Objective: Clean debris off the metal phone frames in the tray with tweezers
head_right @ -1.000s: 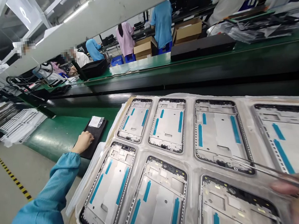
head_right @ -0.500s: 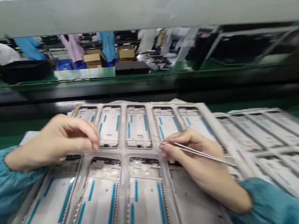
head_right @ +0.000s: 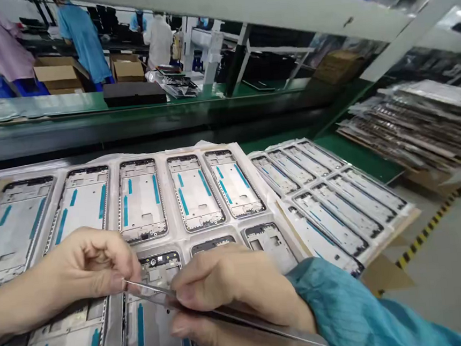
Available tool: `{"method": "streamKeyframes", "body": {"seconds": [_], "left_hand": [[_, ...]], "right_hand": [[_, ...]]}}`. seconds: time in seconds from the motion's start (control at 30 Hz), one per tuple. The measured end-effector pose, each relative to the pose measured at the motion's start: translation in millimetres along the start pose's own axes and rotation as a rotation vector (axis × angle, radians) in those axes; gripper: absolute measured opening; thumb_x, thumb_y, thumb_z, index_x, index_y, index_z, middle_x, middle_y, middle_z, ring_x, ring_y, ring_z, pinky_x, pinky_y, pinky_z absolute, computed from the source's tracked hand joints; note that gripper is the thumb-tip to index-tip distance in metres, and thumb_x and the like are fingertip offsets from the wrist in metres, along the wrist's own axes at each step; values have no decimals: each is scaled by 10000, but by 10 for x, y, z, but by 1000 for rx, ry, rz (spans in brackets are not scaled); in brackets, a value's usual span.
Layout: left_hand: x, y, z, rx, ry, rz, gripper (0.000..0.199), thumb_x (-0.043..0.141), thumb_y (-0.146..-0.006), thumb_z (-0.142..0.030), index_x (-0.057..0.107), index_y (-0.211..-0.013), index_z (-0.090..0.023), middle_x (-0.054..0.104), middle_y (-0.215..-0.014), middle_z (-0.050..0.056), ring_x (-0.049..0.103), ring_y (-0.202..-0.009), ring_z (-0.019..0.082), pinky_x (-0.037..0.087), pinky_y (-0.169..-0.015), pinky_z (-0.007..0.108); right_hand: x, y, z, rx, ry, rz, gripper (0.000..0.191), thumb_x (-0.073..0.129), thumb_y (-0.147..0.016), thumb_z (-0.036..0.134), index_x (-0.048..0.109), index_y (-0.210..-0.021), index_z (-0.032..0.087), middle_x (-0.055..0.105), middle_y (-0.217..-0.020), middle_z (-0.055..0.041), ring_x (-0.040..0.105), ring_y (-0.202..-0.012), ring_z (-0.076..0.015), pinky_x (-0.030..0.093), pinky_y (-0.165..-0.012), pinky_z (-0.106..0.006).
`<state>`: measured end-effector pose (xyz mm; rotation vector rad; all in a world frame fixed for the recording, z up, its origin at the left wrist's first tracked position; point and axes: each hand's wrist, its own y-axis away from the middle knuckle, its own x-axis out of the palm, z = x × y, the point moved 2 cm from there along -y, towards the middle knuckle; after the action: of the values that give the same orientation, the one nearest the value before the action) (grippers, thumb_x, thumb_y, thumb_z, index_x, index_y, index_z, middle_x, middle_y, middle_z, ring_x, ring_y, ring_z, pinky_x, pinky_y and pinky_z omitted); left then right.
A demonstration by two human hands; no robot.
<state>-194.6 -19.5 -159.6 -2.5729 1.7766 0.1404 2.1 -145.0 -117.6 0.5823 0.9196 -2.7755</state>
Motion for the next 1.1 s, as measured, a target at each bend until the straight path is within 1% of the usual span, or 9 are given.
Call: {"method": "streamKeyframes", "body": {"seconds": [0.1,0.27,0.5,0.63,0.7,0.8,0.87,1.0,1.1], "left_hand": [[0,2,-30,-18,19,1,153,704,-878,-477,672,-875,-327,793,-881,6,775,-776,231,669,-610,339],[14,10,-85,-52,292,-39,85,809,-826,-262,737,-827,-307,800,-876,-9,779,-848,213,676,-751,292],[15,3,-101,-67,322,-95,197,920,-714,-314,730,-762,-308,762,-771,-55,761,-769,184,662,-697,290],[-2,34,-39,-53,162,-146,214,903,-716,-407,743,-846,-346,745,-760,-58,746,-750,192,638,-632,290],[-8,53,1,-60,-40,-145,233,780,-810,-537,744,-917,-333,753,-829,-20,738,-766,197,619,-607,300],[7,69,18,-64,-306,-106,436,520,-931,-667,733,-1020,-297,749,-924,34,730,-806,193,595,-598,307],[19,70,-10,-46,-291,-151,437,546,-925,-674,735,-978,-283,747,-898,39,726,-789,189,588,-594,303],[36,66,-51,-12,-78,-279,274,807,-808,-532,726,-827,-271,751,-821,14,720,-745,191,596,-612,303],[40,71,-22,40,-102,-277,205,776,-844,-486,736,-915,-298,759,-851,18,726,-757,191,586,-600,297]], "right_hand": [[-14,-24,14,5,86,6,221,701,-885,163,540,-993,270,741,-813,-37,728,-675,-143,580,-638,-214],[29,15,27,27,175,10,222,651,-891,136,488,-946,276,731,-776,0,710,-643,-123,564,-625,-208],[43,21,50,20,201,-31,207,613,-897,124,475,-901,278,725,-759,27,722,-665,-100,578,-651,-183],[47,20,41,1,232,2,219,618,-895,119,467,-895,277,734,-777,38,732,-699,-83,589,-687,-154],[56,25,30,2,270,-47,193,610,-909,140,477,-892,279,740,-783,46,730,-682,-76,587,-650,-145],[86,36,17,22,297,-115,161,626,-910,174,512,-907,287,756,-801,55,736,-664,-80,579,-580,-140],[103,43,11,44,289,-144,168,665,-883,195,530,-913,291,763,-812,57,745,-668,-98,591,-580,-156],[115,41,2,50,248,-158,183,688,-870,183,545,-917,289,759,-803,53,743,-657,-113,611,-621,-175],[124,28,-5,35,234,-153,183,670,-892,169,533,-924,286,753,-792,46,732,-643,-103,598,-600,-172]]}}
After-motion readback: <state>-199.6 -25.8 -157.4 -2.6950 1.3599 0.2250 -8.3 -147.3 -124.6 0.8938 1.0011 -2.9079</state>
